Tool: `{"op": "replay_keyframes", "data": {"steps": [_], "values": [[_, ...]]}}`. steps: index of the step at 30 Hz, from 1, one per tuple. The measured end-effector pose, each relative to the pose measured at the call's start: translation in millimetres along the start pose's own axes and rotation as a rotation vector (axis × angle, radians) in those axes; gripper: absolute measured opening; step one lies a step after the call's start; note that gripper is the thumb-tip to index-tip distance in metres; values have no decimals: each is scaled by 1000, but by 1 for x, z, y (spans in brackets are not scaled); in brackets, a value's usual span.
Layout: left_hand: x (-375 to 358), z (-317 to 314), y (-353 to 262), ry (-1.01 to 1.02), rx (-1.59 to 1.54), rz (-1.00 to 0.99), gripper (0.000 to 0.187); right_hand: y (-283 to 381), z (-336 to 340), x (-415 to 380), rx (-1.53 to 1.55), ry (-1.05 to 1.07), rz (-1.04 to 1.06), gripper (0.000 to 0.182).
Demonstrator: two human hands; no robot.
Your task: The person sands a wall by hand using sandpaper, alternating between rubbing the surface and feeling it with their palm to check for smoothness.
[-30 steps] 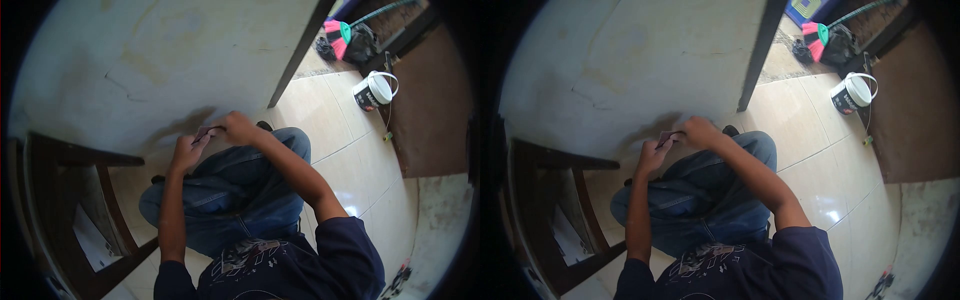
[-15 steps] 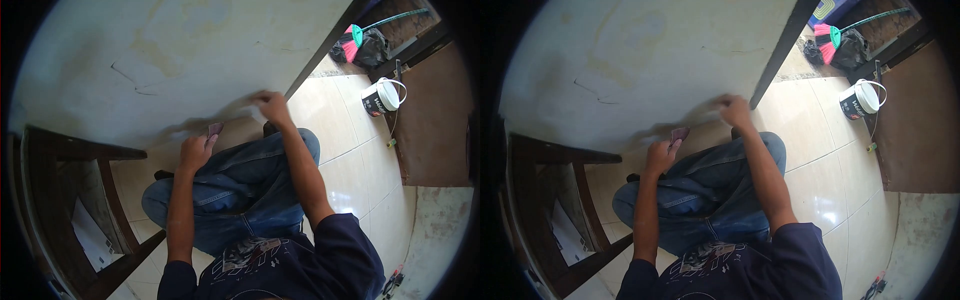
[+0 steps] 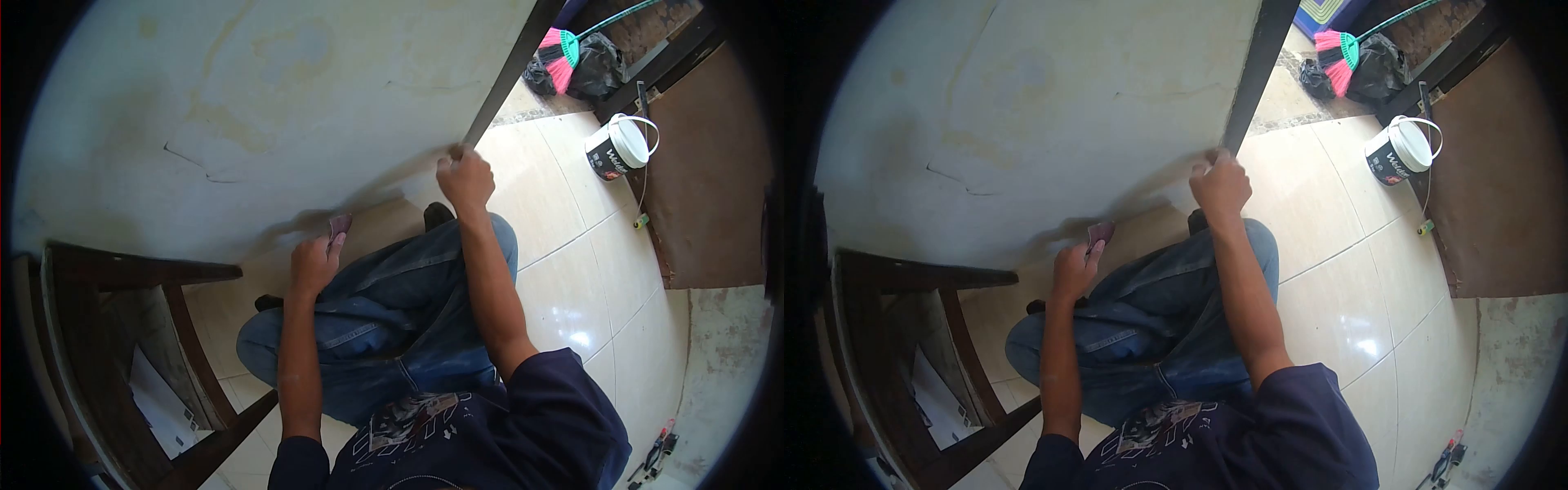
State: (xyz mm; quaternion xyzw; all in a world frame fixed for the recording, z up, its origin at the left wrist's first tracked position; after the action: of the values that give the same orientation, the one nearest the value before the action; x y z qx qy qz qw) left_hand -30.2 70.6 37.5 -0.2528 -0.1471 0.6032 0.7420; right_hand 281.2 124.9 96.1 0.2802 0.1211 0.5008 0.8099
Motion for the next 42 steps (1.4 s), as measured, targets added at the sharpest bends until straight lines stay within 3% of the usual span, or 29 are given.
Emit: {"op": "replay_keyframes", "data": {"steps": [4,7,10,13,15,19,24,27,30,31,34,37,40,42], "values": [[4,-2,-4,-86,-24,-77,32,9,-48,-14,129,438,185,28],[3,0,-3,-145,-89,-108,28,32,-80,-41,8,627,383,40],[0,-1,-9,-143,-151,-122,25,57,-93,-75,-41,623,697,51],[-3,-8,-13,-129,-297,-164,26,69,-87,-89,57,576,845,62],[-6,-10,-20,-134,-461,-211,26,73,-85,-88,205,715,856,56],[-6,-32,-13,51,-821,-25,29,77,-84,-86,321,873,745,34],[-8,-43,-3,200,-1278,197,33,85,-71,-92,265,755,812,27],[-8,-33,-7,202,-1200,164,33,88,-65,-91,311,690,827,28],[-10,-21,-10,164,-762,109,31,90,-70,-95,232,711,857,33],[-12,-12,-20,93,-646,11,31,90,-73,-97,183,732,873,35],[-25,17,-55,-122,-387,-204,32,97,-65,-97,272,526,977,41],[-44,79,-91,-531,-247,-415,31,95,-51,-84,440,509,862,47],[-68,135,-134,-920,-13,-648,32,90,-49,-78,385,500,829,46],[-67,151,-153,-1058,277,-648,32,92,-45,-82,345,528,825,42]]}}
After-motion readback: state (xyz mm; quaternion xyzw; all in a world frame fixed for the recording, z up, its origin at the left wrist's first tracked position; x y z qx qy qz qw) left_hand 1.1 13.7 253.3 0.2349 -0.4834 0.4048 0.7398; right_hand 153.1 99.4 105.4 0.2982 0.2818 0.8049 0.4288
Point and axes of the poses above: each hand's wrist, its own x-axis towards the middle knuckle, its own z-axis out of the back of the hand, y = z × x, the point moved 9 cm from there along x, towards the middle knuckle, and after that the axes turned 6 degrees about y, right-handed, at the moved point
